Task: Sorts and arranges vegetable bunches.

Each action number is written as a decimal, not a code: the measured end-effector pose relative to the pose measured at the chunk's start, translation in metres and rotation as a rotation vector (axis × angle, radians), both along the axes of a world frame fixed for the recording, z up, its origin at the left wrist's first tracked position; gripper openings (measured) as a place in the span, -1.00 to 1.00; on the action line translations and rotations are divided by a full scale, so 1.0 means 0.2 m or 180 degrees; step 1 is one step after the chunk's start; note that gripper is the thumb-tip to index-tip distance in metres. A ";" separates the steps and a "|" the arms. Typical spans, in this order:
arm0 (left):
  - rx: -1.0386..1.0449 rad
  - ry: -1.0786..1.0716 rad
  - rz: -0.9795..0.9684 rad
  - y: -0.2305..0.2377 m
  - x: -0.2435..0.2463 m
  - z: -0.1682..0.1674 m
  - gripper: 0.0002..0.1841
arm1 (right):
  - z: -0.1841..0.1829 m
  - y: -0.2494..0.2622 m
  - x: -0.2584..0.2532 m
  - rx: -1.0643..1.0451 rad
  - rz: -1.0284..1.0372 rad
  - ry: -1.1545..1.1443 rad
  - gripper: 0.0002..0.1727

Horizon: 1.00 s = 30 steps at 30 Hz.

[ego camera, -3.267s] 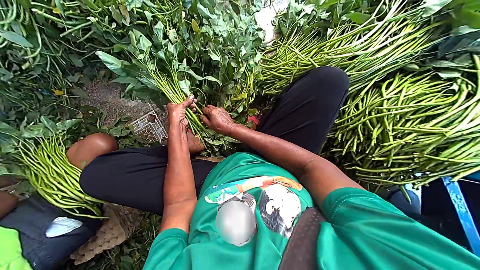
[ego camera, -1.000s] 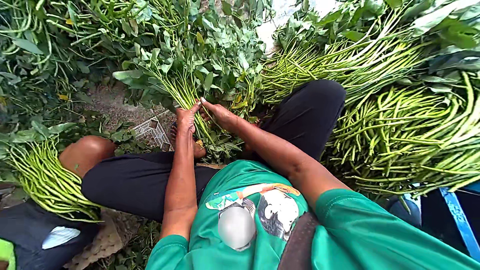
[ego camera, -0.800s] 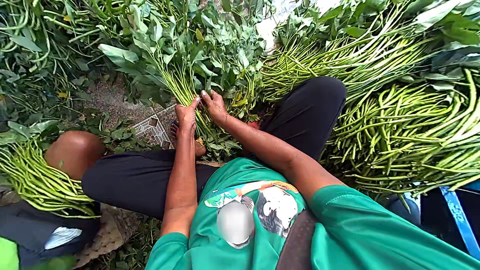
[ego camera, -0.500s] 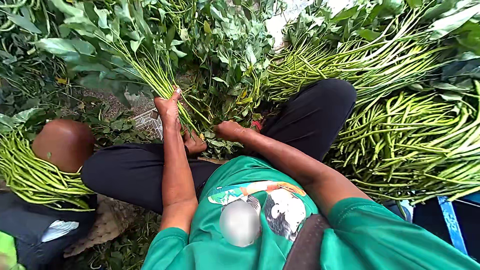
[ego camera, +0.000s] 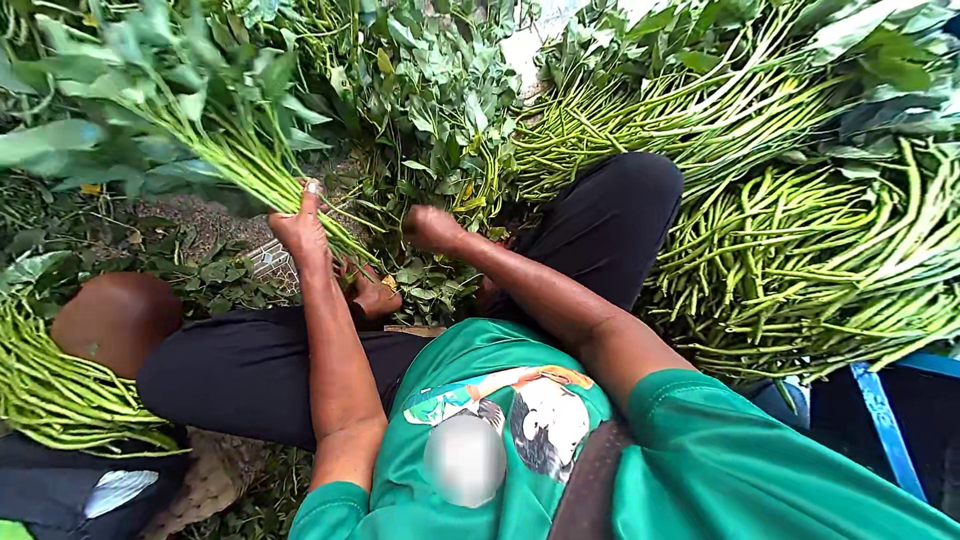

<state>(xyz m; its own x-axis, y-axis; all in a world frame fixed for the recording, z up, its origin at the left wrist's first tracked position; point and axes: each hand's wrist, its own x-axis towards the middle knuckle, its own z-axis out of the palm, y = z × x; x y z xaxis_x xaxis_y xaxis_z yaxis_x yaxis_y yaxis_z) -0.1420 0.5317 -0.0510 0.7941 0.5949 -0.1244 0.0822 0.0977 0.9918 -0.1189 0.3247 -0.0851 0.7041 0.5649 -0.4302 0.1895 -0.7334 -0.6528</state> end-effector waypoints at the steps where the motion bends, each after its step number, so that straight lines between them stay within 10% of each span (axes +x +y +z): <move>1: -0.0147 -0.0145 -0.0022 0.02 0.00 0.00 -0.76 | -0.01 -0.04 0.09 0.0280 -0.0456 -0.0135 -0.71; 9: -0.1867 0.0055 -0.0034 -0.09 -0.01 0.04 -0.91 | -0.15 -0.24 0.68 0.1864 -0.3178 0.1024 -0.38; 18: -0.1203 -0.0304 -0.0293 -0.06 0.01 -0.03 -0.61 | -0.25 -0.07 0.46 -0.0097 -0.1452 0.0432 -0.53; 30: -0.0976 -0.0105 -0.0453 -0.18 0.02 0.03 -0.84 | 0.45 -0.02 0.59 0.0561 -0.0967 -0.0260 -0.62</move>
<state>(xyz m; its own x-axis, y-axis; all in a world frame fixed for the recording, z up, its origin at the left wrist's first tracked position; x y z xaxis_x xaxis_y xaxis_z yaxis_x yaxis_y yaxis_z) -0.1372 0.4952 -0.0442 0.8731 0.4165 -0.2533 0.0849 0.3817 0.9204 -0.0007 0.3202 0.0046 0.8793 0.3851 -0.2802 0.0370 -0.6418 -0.7660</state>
